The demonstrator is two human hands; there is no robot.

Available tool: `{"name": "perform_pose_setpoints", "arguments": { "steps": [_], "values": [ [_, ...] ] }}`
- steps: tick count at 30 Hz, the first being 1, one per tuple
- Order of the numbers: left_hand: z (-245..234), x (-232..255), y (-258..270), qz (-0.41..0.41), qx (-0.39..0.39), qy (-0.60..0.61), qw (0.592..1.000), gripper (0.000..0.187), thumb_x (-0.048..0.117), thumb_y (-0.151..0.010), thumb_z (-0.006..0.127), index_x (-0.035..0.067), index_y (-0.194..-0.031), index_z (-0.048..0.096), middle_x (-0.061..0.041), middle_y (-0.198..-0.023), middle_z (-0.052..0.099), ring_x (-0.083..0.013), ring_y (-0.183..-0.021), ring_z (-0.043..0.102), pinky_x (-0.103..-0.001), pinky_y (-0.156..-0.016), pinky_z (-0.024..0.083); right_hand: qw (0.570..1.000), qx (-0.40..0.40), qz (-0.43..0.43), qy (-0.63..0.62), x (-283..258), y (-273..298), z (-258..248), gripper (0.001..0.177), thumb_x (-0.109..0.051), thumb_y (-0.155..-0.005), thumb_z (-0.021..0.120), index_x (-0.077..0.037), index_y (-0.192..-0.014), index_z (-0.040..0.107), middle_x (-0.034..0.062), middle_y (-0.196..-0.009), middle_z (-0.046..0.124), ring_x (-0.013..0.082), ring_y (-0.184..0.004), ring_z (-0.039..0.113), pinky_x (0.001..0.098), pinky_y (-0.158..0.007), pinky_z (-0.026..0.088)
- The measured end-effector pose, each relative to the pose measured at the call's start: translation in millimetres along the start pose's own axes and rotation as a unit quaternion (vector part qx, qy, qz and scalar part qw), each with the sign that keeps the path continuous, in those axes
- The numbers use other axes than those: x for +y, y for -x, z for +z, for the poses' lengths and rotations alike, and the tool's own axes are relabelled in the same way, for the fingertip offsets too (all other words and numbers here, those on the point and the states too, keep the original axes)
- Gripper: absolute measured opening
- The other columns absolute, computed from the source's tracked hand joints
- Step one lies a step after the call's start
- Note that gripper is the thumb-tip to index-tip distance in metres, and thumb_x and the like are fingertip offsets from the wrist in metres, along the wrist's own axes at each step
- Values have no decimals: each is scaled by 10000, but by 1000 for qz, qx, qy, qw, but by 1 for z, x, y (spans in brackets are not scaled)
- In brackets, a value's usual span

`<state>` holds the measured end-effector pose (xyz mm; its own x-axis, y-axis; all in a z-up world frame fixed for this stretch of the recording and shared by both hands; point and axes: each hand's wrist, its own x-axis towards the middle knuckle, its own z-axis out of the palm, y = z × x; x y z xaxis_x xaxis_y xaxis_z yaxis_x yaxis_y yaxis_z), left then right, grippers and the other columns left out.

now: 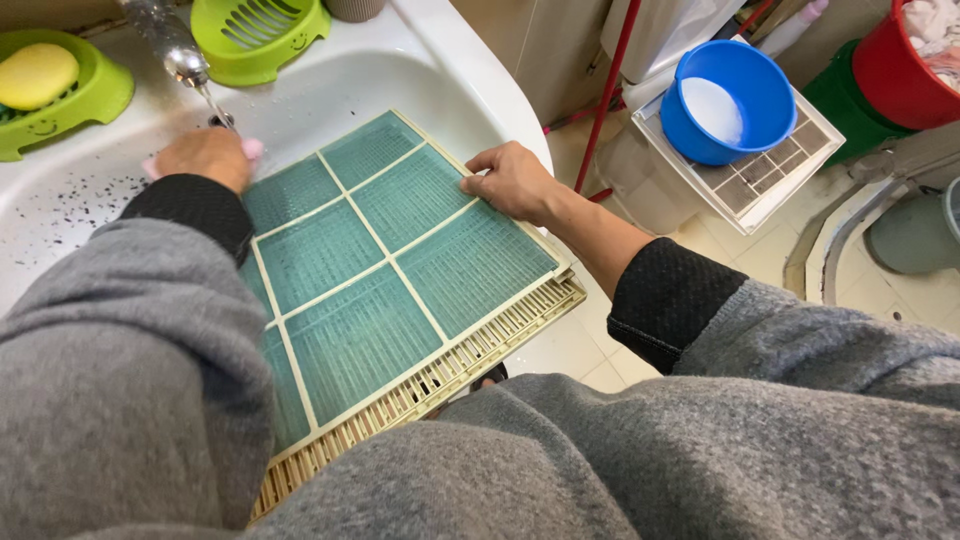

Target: The person scrubs a rectangular air filter with a pink brush under running tap water in a white sink. They repeatedly brush the filter surface and rinse it, holding the filter with one hand while scrubbing with the other.

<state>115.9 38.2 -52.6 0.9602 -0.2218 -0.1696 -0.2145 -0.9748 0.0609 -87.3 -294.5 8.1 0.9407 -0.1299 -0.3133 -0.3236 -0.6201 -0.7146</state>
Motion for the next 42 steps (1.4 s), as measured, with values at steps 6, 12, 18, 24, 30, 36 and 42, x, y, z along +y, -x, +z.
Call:
{"name": "perform_pose_setpoints", "arguments": {
  "steps": [6,12,18,24,30,36,42],
  "values": [
    [-55,-24,34,-23,-199,190,961,377,118,-778,821,86,-1151,777,-122,-1054,810,-279,-947,745,-430,-867,557,1000,15,2,-17,3,-1,0,435,-237,-899,705,0,-1264,681,200,-1075,754,261,-963,742,349,-900,572],
    [-77,9,121,25,-292,48,955,490,246,-741,879,191,-1213,764,-61,-1130,809,-257,-1022,734,-402,-962,539,1000,4,18,4,-1,-1,0,411,-236,-887,710,-20,-1236,715,206,-1053,765,284,-944,747,367,-880,580],
    [-75,11,128,-14,-87,-48,995,532,396,-762,884,311,-1266,739,-79,-1200,743,-311,-1158,639,-524,-983,478,999,0,14,32,0,-3,-2,414,-247,-883,725,-32,-1237,718,203,-1067,758,276,-947,743,358,-895,576],
    [-46,-7,124,55,-172,-18,983,592,426,-676,888,308,-1237,739,-50,-1186,771,-280,-1105,712,-465,-947,532,1000,-3,13,25,1,-3,-1,415,-244,-882,715,-33,-1239,723,201,-1071,759,279,-943,743,360,-894,574],
    [-38,-24,93,-77,-56,-24,995,396,442,-815,818,171,-1102,793,-134,-1120,767,-341,-1045,709,-483,-891,548,1000,4,7,14,1,-2,-1,415,-236,-872,716,-17,-1224,723,198,-1050,771,267,-897,741,363,-835,583],
    [-70,-8,90,-37,-124,92,987,532,402,-765,859,161,-1225,745,-130,-1118,770,-324,-980,730,-479,-902,538,999,6,15,31,-1,-2,0,423,-242,-882,718,-17,-1241,716,217,-1032,760,270,-870,744,364,-802,591],
    [-70,33,118,68,-255,66,962,557,389,-740,845,231,-1261,732,-71,-1129,783,-268,-991,730,-458,-925,550,999,-1,27,24,-1,-3,0,422,-234,-888,712,-16,-1248,711,224,-1049,759,278,-888,751,363,-824,596]
  ]
}}
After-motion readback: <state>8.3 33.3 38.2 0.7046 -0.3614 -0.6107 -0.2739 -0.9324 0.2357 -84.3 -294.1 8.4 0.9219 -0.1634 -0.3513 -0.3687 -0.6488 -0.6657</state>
